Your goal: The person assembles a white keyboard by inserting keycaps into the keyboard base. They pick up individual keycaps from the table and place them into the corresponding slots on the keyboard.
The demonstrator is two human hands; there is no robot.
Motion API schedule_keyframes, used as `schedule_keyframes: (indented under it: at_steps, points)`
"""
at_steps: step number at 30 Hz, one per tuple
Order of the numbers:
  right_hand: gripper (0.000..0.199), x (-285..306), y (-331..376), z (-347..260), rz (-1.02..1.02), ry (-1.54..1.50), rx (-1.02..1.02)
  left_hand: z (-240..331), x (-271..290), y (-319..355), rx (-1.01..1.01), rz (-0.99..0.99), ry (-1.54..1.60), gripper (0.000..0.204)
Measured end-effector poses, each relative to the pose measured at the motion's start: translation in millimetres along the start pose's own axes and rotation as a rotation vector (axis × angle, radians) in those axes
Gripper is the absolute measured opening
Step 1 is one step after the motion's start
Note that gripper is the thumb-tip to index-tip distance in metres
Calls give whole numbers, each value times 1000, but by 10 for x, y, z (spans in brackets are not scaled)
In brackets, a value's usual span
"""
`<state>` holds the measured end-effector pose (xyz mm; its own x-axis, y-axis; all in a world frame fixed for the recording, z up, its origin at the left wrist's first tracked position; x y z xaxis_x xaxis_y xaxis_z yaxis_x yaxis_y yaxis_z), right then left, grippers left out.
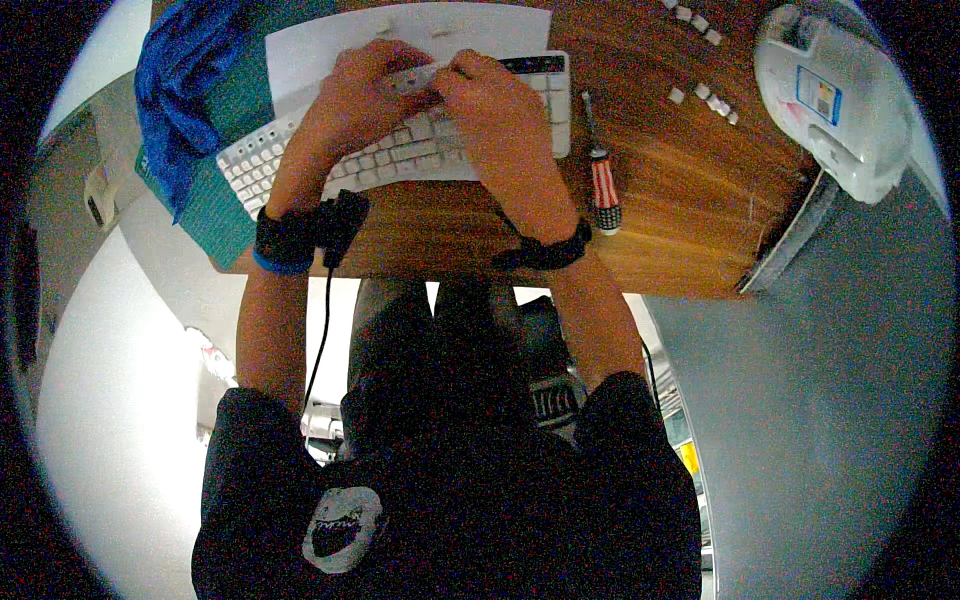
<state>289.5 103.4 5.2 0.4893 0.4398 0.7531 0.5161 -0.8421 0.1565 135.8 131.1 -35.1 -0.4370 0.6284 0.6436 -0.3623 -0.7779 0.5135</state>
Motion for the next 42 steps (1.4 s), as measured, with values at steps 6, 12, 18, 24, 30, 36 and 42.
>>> schedule_keyframes:
  at_steps: [6, 12, 18, 24, 30, 36, 42]
  points:
    - [16, 41, 2, -33, 7, -13, 20, 99, 46, 36, 65, -6, -99, 54]
    - [16, 42, 28, -47, 26, -36, -2, 5, -6, -12, 10, -35, 6, 51]
    - [20, 117, 95, -52, 116, -63, -36, -83, 25, -27, -169, -66, 168, 43]
    - [27, 115, 277, 337, 81, -736, -306, -95, 8, -27, -146, -81, 181, 38]
    - [29, 35, 361, 375, 7, -1109, -308, -108, -16, -20, -94, -90, 203, 40]
    - [32, 19, 363, 361, -12, -1174, -302, -105, 8, -8, -111, -62, 158, 39]
    - [23, 66, 252, 283, 45, -622, -235, -16, 23, 22, -173, -75, 206, 37]
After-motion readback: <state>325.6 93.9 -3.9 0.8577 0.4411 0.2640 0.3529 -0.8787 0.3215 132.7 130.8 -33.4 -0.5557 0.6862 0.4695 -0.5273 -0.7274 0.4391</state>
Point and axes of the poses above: each hand's wrist, its own y-axis away from the middle knuckle, its own x-axis out of the back of the hand, z = x × y, the point moved 7 cm from there along -y, towards the middle knuckle, and after that the axes turned 11 degrees about -z, right-handed, at the moved point
